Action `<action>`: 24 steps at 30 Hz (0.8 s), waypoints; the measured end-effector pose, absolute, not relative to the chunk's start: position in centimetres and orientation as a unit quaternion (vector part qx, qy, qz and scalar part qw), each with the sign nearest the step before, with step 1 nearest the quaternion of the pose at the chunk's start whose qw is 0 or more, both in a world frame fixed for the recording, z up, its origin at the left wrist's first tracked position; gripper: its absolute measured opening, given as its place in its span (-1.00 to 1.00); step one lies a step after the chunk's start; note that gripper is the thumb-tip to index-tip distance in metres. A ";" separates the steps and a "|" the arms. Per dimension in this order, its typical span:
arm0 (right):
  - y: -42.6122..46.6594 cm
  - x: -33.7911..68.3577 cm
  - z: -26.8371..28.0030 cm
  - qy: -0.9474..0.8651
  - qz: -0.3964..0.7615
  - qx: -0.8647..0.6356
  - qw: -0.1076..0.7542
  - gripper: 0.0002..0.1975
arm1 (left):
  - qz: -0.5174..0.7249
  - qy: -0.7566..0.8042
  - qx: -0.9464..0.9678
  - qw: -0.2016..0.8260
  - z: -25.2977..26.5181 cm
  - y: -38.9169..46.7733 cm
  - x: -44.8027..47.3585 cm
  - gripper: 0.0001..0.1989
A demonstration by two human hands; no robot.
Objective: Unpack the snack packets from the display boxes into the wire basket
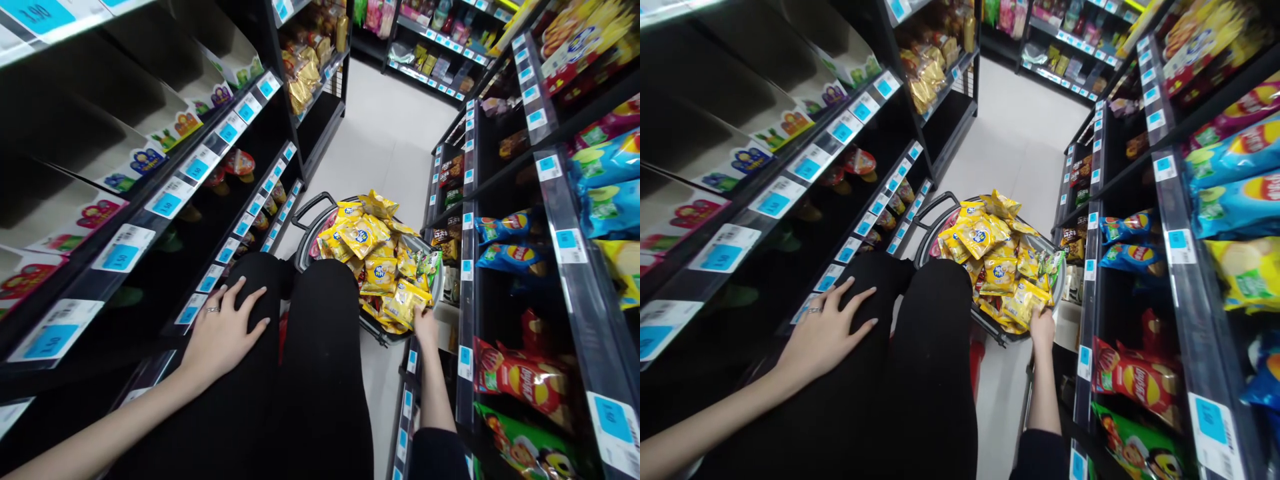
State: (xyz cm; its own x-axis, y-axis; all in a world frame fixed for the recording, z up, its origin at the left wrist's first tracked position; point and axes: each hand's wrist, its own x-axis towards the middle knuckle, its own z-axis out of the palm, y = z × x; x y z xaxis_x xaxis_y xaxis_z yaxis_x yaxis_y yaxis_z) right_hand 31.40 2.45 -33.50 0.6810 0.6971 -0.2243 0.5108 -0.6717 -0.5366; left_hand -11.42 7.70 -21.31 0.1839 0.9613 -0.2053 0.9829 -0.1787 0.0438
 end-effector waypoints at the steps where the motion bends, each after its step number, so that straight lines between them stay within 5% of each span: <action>1: 2.5 31.3 -33.2 -0.354 0.185 -0.894 0.204 -0.63 | -0.062 0.635 0.765 0.085 -21.3 7.7 -11.4 -0.47; 10: 4.0 27.4 -37.2 -0.546 0.134 -0.823 0.084 -0.35 | -0.070 0.628 0.772 0.068 -21.7 7.6 -11.5 -0.47; 17: 4.5 26.7 -36.6 -0.462 0.100 -0.880 0.041 -0.42 | -0.076 0.629 0.771 0.056 -21.7 7.5 -11.7 -0.48; 24: 9.9 24.6 -33.6 -0.445 0.183 -0.876 0.019 -0.49 | -0.074 0.628 0.773 0.052 -21.9 7.6 -11.8 -0.47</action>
